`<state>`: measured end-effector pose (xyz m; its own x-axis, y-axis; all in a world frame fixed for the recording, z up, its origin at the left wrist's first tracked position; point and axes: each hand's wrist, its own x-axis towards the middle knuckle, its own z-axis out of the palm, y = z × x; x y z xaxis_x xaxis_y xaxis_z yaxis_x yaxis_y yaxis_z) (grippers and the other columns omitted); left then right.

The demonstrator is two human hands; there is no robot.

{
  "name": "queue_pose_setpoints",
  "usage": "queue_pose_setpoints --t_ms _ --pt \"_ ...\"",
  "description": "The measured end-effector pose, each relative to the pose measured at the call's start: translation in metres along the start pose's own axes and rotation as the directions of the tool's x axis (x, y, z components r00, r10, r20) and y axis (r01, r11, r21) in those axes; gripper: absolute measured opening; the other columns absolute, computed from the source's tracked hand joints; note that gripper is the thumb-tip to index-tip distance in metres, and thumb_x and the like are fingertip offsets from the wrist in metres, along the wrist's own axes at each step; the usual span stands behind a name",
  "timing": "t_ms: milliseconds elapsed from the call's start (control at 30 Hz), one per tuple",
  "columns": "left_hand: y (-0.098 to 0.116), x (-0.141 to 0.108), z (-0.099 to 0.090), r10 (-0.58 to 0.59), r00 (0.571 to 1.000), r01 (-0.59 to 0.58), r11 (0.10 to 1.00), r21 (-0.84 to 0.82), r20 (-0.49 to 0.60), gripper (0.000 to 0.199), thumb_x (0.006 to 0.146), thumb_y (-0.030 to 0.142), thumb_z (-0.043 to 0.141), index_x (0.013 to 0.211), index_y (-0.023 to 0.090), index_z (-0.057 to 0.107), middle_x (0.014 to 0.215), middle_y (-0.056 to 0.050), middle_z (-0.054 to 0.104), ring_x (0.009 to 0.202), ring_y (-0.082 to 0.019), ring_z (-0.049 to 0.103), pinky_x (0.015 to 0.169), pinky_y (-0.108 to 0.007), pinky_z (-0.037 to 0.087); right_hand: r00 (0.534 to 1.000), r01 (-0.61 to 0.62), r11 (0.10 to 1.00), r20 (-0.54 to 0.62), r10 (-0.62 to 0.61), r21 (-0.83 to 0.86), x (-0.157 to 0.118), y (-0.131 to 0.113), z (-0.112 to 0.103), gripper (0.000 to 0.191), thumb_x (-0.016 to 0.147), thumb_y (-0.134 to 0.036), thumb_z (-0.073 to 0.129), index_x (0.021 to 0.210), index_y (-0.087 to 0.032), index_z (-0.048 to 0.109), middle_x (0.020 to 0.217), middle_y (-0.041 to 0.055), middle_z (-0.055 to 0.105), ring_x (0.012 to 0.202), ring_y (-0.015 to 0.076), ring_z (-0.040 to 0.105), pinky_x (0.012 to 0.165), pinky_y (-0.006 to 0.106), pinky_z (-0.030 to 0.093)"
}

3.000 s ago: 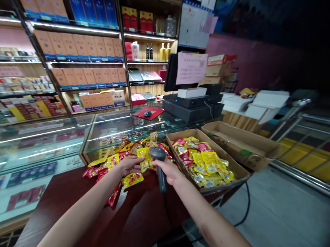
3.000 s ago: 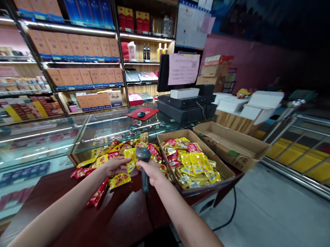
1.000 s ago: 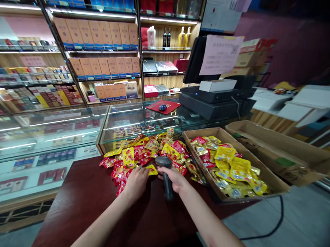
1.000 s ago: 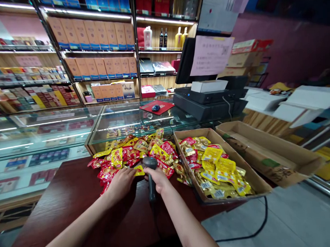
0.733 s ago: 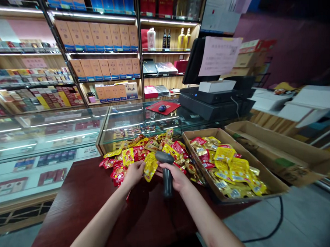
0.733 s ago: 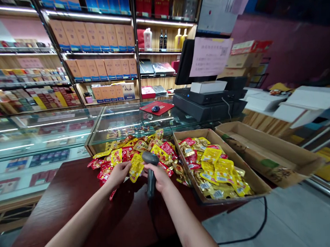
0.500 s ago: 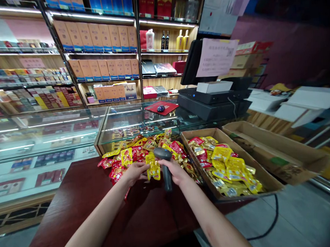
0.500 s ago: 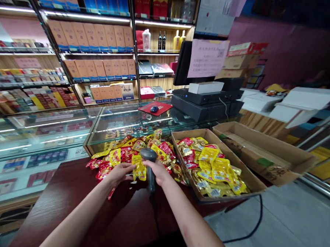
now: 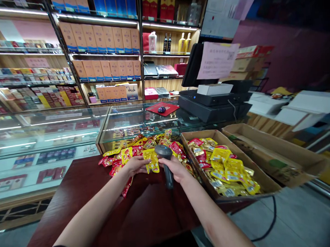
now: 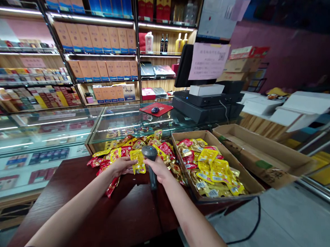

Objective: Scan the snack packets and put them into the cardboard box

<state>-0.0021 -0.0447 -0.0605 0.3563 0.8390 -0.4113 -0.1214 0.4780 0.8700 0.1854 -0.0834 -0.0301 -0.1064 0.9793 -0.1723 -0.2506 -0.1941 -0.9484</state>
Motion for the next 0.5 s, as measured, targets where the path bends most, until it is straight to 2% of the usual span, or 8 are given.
queue_pose_setpoints --t_ms 100,167,233,367,500 --pt "0.009 0.003 -0.003 -0.012 0.999 0.011 0.999 -0.033 -0.045 0.044 0.056 0.026 0.084 0.092 0.013 0.063 0.085 -0.01 0.071 0.069 -0.02 0.069 0.061 -0.035 0.059 1.0 0.025 0.999 -0.013 -0.026 -0.03 -0.014 -0.004 0.002 0.024 0.06 -0.022 0.071 0.083 -0.016 0.066 0.083 0.0026 0.069 0.08 0.0164 0.065 0.073 0.028 0.052" --pt "0.016 0.006 -0.004 -0.012 0.997 0.009 0.999 -0.041 -0.073 0.045 0.055 0.026 0.084 0.092 0.013 0.062 0.085 -0.009 0.071 0.068 -0.02 0.068 0.06 -0.034 0.059 1.0 -0.008 0.999 -0.003 0.007 -0.05 -0.024 -0.007 0.004 0.024 0.062 -0.024 0.071 0.084 -0.017 0.064 0.09 0.0041 0.068 0.082 0.0186 0.066 0.066 0.029 0.055" --pt "0.024 0.009 -0.003 -0.01 0.996 0.007 0.999 -0.039 -0.093 0.045 0.054 0.025 0.085 0.091 0.015 0.061 0.084 -0.007 0.071 0.066 -0.018 0.068 0.059 -0.032 0.059 0.999 -0.049 0.997 0.021 0.05 -0.065 -0.034 -0.009 0.007 0.028 0.064 -0.029 0.071 0.087 -0.017 0.061 0.091 0.0055 0.066 0.076 0.0199 0.067 0.054 0.029 0.055" --pt "0.037 0.014 0.002 -0.018 0.992 0.016 1.0 -0.024 -0.122 0.044 0.053 0.024 0.085 0.087 0.016 0.058 0.078 -0.004 0.07 0.061 -0.017 0.067 0.059 -0.032 0.058 0.997 -0.041 0.991 0.061 0.049 -0.128 -0.05 -0.003 0.011 0.03 0.066 -0.037 0.07 0.083 -0.016 0.056 0.073 0.0016 0.062 0.052 0.0148 0.063 0.041 0.025 0.05" --pt "0.043 0.014 0.008 -0.005 0.992 0.003 1.0 -0.015 -0.129 0.045 0.052 0.022 0.086 0.086 0.017 0.056 0.079 -0.004 0.07 0.062 -0.016 0.067 0.062 -0.031 0.058 0.996 -0.038 0.983 0.074 0.052 -0.179 -0.062 0.008 0.014 0.026 0.068 -0.038 0.065 0.073 -0.016 0.053 0.054 -0.0041 0.054 0.039 0.0102 0.052 0.035 0.021 0.044"
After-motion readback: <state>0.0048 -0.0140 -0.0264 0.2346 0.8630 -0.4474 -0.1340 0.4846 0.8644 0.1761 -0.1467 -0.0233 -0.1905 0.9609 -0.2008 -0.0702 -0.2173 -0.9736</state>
